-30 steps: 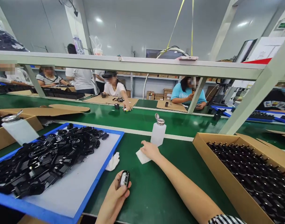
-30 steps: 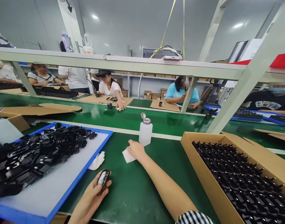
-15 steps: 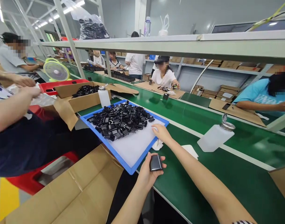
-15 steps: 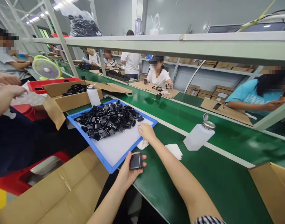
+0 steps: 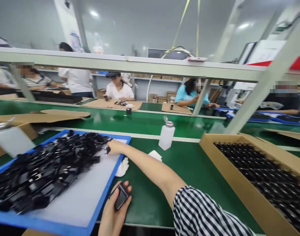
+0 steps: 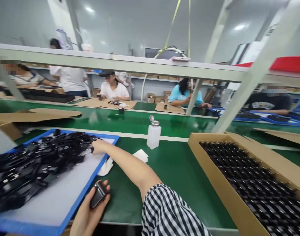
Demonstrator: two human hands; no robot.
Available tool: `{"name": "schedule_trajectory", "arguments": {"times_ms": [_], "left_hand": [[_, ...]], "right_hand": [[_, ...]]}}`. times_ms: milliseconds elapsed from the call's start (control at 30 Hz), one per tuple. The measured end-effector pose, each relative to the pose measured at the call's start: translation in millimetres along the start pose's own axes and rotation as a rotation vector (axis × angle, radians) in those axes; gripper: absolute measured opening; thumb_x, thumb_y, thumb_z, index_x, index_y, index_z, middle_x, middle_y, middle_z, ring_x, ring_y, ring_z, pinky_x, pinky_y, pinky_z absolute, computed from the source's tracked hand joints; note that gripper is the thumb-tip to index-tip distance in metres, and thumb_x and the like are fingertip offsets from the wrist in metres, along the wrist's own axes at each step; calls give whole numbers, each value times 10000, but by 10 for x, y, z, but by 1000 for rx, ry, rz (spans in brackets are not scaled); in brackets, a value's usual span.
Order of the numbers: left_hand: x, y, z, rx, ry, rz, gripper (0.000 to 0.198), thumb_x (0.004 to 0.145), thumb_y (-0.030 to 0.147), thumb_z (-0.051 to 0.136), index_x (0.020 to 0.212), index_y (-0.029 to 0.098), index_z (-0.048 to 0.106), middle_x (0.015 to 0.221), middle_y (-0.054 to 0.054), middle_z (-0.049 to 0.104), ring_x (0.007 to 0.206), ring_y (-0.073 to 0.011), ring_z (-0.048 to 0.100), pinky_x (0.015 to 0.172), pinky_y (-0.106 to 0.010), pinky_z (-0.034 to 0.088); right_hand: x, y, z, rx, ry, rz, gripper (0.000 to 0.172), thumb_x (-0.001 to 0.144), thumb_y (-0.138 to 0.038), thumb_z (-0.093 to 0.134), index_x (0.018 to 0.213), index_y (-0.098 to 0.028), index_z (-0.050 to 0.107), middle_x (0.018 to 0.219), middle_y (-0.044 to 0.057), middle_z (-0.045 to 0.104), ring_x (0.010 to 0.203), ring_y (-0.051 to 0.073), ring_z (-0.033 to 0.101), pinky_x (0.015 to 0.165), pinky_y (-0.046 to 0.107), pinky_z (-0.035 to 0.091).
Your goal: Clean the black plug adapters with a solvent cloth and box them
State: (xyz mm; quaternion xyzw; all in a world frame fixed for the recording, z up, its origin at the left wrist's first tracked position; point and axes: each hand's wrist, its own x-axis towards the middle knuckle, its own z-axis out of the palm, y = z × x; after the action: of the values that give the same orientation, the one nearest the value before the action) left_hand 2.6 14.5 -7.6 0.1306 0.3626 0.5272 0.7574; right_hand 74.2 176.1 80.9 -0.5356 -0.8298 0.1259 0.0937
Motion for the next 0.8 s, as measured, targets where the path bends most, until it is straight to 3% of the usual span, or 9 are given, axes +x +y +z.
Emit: {"name": "schedule_trajectory", "arguments": {"times_ms": [100,200,300,400,533,800], "left_hand": [[35,-35,9,123,69,86,259,608,278,565,842,181,512,806,-22,614,757,-168,576,614,-246,460],[8,-117,50,400,41,264,359,575,349,594,885,199,495,882,-17,593,873,-174,534,753,-273,421],[-1,-208,103,765,0,344,489,501,404,625,921,184,502,950,-40,569,945,-219,489,827,-318,374],[35,-256,124,1027,28,321,547,425,438,645,882,163,526,909,-63,583,936,-278,485,800,-362,382],[98,-223,42,1028,-19,254,567,410,434,651,896,176,515,891,-53,602,914,-266,508,797,-356,395],[2,-53,-132,965,13,305,602,345,419,677,880,184,531,992,-56,573,997,-267,459,889,-383,345]], "right_hand": [[-374,74,-28,86,70,-11,310,644,-259,598,907,-117,516,890,42,575,796,114,517,630,154,384],[-920,134,66,369,156,-65,280,682,-361,549,874,-160,515,803,-17,575,716,82,521,575,139,383],[-1433,204,172,549,202,-95,244,646,-333,591,834,-185,545,794,-29,560,718,84,521,602,146,387],[-1751,274,203,523,205,-123,217,652,-272,594,844,-175,567,840,0,558,778,96,521,665,153,389],[-1903,335,196,393,153,-217,204,723,-183,509,924,-170,544,984,20,550,916,95,483,786,157,354],[-1952,267,329,147,183,-263,237,774,-292,445,973,-181,510,983,8,558,944,104,463,832,187,318]]}}
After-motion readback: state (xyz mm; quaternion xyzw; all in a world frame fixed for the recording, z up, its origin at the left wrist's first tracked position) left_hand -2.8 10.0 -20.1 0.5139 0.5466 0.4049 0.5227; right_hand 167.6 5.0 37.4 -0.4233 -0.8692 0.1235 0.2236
